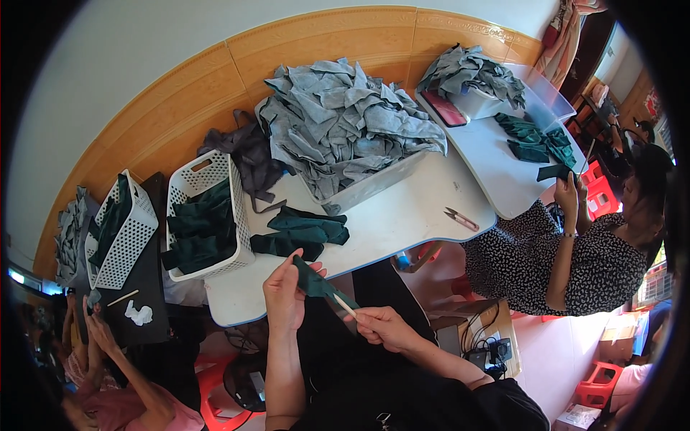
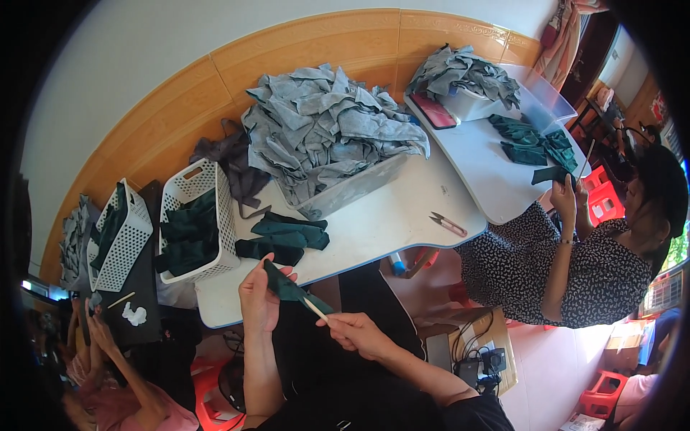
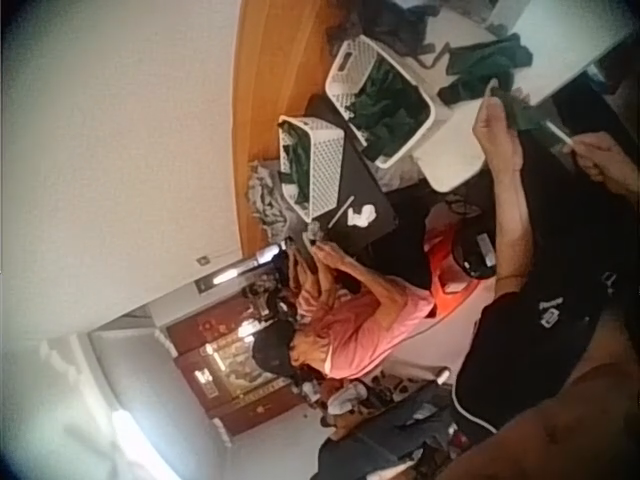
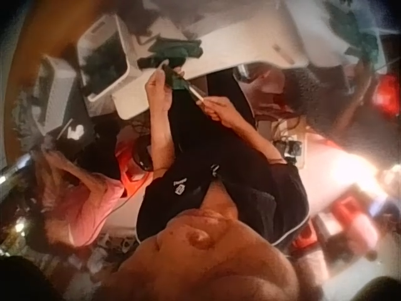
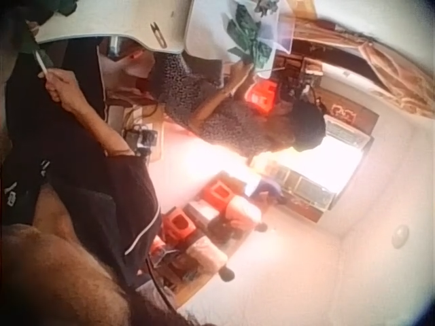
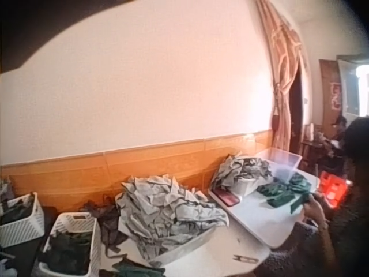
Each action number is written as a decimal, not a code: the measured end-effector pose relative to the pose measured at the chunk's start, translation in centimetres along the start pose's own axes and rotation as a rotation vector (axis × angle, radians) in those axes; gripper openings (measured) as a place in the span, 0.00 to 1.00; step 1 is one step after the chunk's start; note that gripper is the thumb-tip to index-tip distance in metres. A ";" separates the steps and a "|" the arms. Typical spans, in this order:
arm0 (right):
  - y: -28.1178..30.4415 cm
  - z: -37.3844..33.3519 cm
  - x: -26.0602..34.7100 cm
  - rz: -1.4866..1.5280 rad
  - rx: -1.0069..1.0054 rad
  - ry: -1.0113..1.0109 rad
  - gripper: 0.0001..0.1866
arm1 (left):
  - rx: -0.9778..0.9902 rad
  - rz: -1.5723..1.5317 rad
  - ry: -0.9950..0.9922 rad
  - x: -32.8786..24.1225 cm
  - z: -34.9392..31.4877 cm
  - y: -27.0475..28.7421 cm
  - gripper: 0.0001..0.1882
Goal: Turning green fabric tubes right-side out using a wooden stick.
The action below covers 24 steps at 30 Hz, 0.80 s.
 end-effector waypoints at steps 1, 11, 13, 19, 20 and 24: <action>0.0 0.0 0.2 -0.065 -0.017 0.020 0.14 | 0.028 -0.033 -0.027 -0.5 0.0 -0.1 0.14; -0.1 -0.9 -0.3 -0.101 -0.065 0.084 0.14 | -0.038 -0.112 0.046 1.4 0.3 0.6 0.12; -0.4 -1.1 -0.7 -0.040 -0.044 0.072 0.14 | -0.001 -0.162 0.065 2.1 0.0 0.3 0.12; -1.0 -0.8 -0.4 0.035 -0.002 0.034 0.14 | 0.029 -0.107 0.056 1.3 0.2 0.0 0.11; -0.7 -0.9 0.0 0.019 -0.029 0.037 0.14 | 0.008 -0.038 0.025 0.4 0.2 0.0 0.11; 0.0 -1.3 1.5 -0.135 0.021 0.081 0.15 | -0.051 0.270 -0.120 -3.3 0.0 -1.4 0.08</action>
Point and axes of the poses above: each hand's wrist, its own z-axis towards the middle knuckle, its own y-axis out of the back of the hand, x = y × z, the point moved 9 cm from there along z, towards the middle knuckle, and after that the axes turned 8 degrees about y, right-handed, at the moved point
